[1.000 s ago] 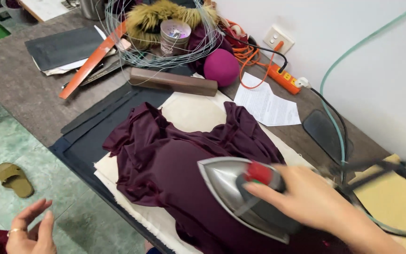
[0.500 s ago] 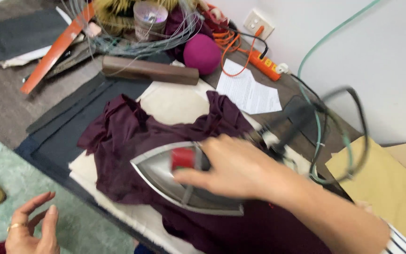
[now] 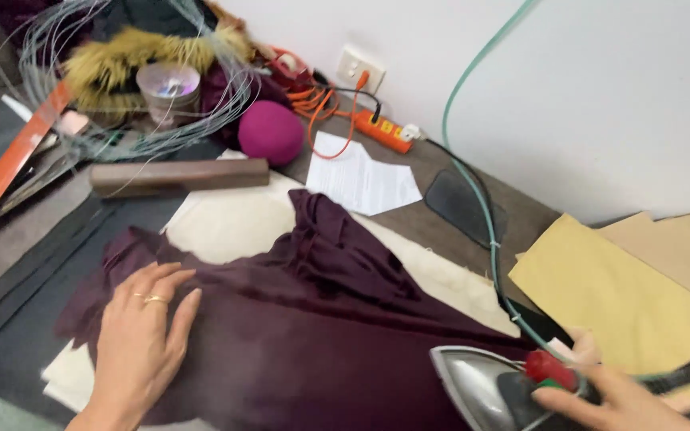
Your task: Ironing a dark purple garment on a pressing table in a sewing factory.
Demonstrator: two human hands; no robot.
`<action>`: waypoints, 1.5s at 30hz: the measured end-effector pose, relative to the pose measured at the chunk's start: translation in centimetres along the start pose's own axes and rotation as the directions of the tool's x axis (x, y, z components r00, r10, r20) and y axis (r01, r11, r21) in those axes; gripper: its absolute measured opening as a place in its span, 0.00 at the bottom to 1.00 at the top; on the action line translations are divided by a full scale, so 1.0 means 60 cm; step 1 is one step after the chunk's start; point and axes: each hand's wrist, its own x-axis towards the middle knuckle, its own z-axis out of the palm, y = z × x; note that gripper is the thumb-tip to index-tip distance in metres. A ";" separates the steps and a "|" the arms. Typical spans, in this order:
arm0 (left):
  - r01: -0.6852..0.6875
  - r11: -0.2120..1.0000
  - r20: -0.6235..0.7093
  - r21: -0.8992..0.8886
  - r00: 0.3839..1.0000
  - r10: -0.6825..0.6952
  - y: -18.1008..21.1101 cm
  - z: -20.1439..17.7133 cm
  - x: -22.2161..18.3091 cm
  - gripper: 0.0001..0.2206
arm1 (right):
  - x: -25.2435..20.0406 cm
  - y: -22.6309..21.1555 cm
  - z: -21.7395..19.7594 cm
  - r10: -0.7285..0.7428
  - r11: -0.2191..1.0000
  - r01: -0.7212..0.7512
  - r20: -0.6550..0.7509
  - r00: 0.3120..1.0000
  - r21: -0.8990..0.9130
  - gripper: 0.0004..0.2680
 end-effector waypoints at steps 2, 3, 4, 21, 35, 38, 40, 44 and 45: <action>0.097 0.993 0.166 0.067 0.980 -0.107 0.004 0.015 0.012 0.16 | 0.005 -0.027 -0.012 -0.553 -0.184 0.240 0.302 0.777 -0.953 0.14; 0.091 0.994 0.162 0.066 0.982 -0.101 0.002 0.022 0.008 0.16 | 0.020 -0.058 -0.023 -0.556 -0.180 0.245 0.304 0.774 -0.953 0.14; 0.152 0.987 0.220 0.059 0.962 -0.161 -0.001 0.031 0.005 0.16 | 0.036 -0.089 -0.033 -0.545 -0.136 0.410 0.413 0.729 -0.902 0.19; 0.468 0.874 0.354 0.131 0.801 -0.482 -0.050 0.064 -0.030 0.16 | 0.341 -0.214 0.370 -0.506 0.481 0.659 0.431 0.747 -0.578 0.13; 0.594 0.687 0.515 -0.420 0.779 -0.359 -0.018 -0.017 0.025 0.21 | 0.196 -0.177 0.213 -0.472 -0.236 0.645 0.666 0.578 -0.727 0.16; 0.654 0.665 0.606 -0.361 0.707 -0.366 -0.059 -0.052 0.032 0.18 | 0.282 -0.192 0.052 -0.483 -0.231 0.604 0.629 0.610 -0.763 0.12; 0.644 0.681 0.644 -0.349 0.693 -0.325 -0.104 -0.046 0.021 0.18 | 0.332 -0.182 -0.048 -0.468 -0.236 0.527 0.571 0.675 -0.817 0.14; 0.664 0.721 0.774 -0.195 0.556 -0.303 -0.098 -0.066 0.027 0.22 | 0.486 -0.162 -0.203 -0.496 -0.295 0.624 0.675 0.547 -0.723 0.25; 0.659 0.726 0.774 -0.196 0.559 -0.299 -0.110 -0.057 0.024 0.22 | 0.460 -0.148 -0.185 -0.501 -0.291 0.626 0.672 0.545 -0.724 0.25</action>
